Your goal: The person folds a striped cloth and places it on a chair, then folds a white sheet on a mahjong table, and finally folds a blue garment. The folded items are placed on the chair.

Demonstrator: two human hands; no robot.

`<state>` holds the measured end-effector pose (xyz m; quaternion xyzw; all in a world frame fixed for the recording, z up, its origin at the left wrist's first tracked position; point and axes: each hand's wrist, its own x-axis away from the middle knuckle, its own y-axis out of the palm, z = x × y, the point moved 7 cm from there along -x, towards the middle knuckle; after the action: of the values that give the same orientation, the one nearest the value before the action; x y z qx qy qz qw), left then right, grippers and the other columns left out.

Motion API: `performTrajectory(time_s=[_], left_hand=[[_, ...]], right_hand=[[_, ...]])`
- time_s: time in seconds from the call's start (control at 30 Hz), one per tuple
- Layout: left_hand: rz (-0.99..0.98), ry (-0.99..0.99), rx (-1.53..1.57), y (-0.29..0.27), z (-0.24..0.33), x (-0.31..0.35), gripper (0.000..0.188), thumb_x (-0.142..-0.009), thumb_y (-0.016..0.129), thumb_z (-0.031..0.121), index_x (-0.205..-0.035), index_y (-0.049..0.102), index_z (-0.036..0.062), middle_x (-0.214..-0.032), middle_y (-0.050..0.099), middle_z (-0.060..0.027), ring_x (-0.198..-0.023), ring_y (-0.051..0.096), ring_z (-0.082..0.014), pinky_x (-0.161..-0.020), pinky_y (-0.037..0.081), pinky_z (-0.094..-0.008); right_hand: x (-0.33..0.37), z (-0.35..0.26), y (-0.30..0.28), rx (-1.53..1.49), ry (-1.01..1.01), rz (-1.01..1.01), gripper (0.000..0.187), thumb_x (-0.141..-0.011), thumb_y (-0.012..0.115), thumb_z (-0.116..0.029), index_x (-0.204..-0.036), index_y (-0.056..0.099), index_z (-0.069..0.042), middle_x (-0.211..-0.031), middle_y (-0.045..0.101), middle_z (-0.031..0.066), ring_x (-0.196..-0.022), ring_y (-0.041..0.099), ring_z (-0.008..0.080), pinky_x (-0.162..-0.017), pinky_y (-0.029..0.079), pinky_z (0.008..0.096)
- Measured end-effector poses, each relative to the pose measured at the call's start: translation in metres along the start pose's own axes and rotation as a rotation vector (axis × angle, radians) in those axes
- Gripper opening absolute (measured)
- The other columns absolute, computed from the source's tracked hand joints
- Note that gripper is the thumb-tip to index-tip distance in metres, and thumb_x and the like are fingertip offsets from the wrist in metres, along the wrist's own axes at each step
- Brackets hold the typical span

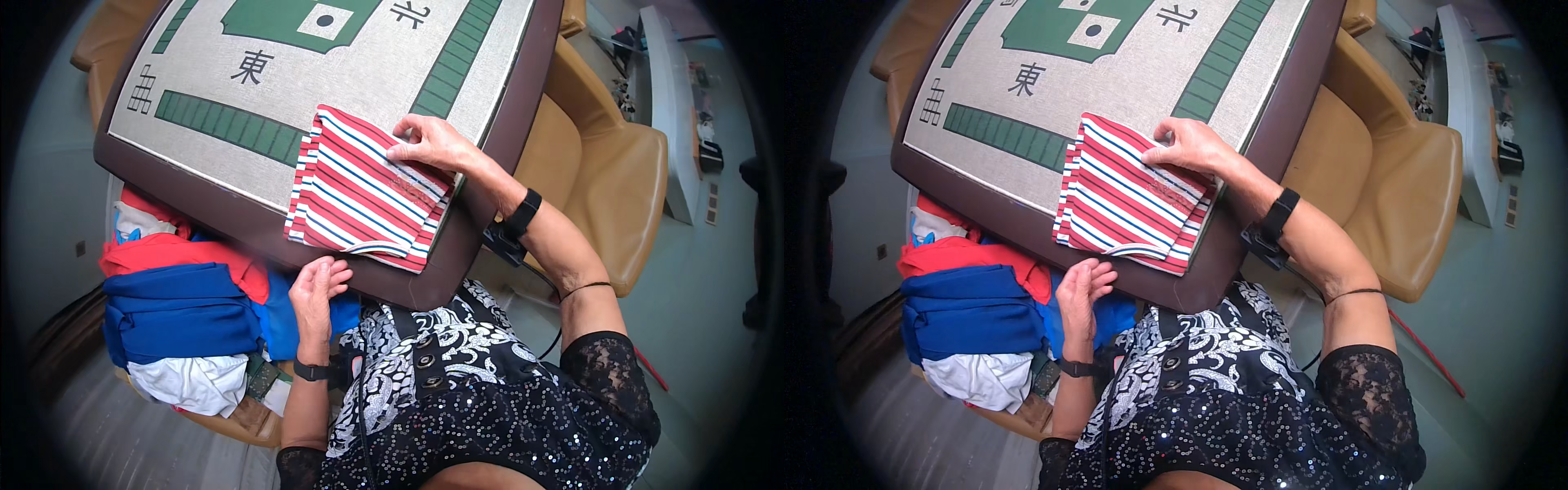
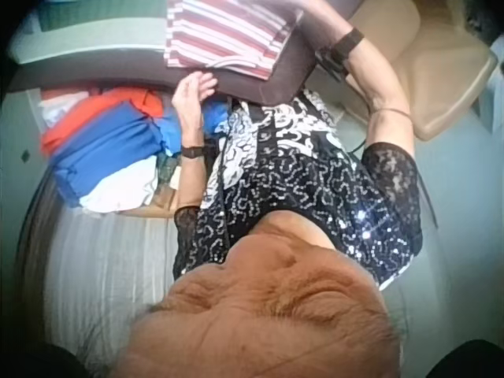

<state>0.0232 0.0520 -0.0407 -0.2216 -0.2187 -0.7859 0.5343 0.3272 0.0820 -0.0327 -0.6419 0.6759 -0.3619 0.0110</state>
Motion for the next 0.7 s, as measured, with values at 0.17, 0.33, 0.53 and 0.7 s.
performTrajectory(time_s=[0.17,0.33,0.53,0.7], left_hand=[[-0.089,-0.151,0.08,0.026,-0.003,0.004,0.033,-0.09,0.052,0.028,-0.102,0.052,-0.0035,-0.092,0.063,-0.0157,-0.078,0.065,-0.0203,-0.064,0.053,-0.0237],[-0.041,-0.14,0.057,0.038,0.005,-0.013,0.036,-0.086,0.058,0.029,-0.1,0.052,-0.003,-0.087,0.062,-0.0125,-0.071,0.064,-0.0186,-0.058,0.052,-0.0229],[0.089,-0.132,-0.048,0.034,0.004,-0.016,0.035,-0.083,0.063,0.028,-0.094,0.052,-0.0034,-0.071,0.061,-0.0089,-0.049,0.059,-0.0131,-0.044,0.049,-0.0213],[0.123,0.028,-0.153,0.04,0.019,-0.016,0.025,-0.084,0.062,0.02,-0.09,0.053,-0.0018,-0.068,0.057,-0.0048,-0.049,0.053,-0.0088,-0.041,0.041,-0.0186]], right_hand=[[0.018,-0.005,0.011,-0.079,0.05,-0.148,0.066,-0.061,0.074,-0.046,-0.103,0.056,0.001,-0.087,0.061,0.0166,-0.084,0.06,0.024,-0.07,0.047,0.0348],[0.016,0.011,0.016,-0.226,0.079,-0.132,0.061,-0.062,0.075,-0.037,-0.107,0.057,0.0,-0.095,0.062,0.0151,-0.089,0.06,0.0235,-0.08,0.047,0.0323],[0.031,0.018,0.03,-0.569,0.095,-0.15,0.046,-0.065,0.072,-0.024,-0.102,0.059,0.0,-0.09,0.064,0.0107,-0.081,0.06,0.0171,-0.074,0.048,0.0289],[0.054,0.024,0.033,-0.855,0.104,-0.081,0.043,-0.065,0.073,-0.016,-0.102,0.06,0.001,-0.089,0.064,0.0099,-0.08,0.06,0.0154,-0.072,0.049,0.0278]])
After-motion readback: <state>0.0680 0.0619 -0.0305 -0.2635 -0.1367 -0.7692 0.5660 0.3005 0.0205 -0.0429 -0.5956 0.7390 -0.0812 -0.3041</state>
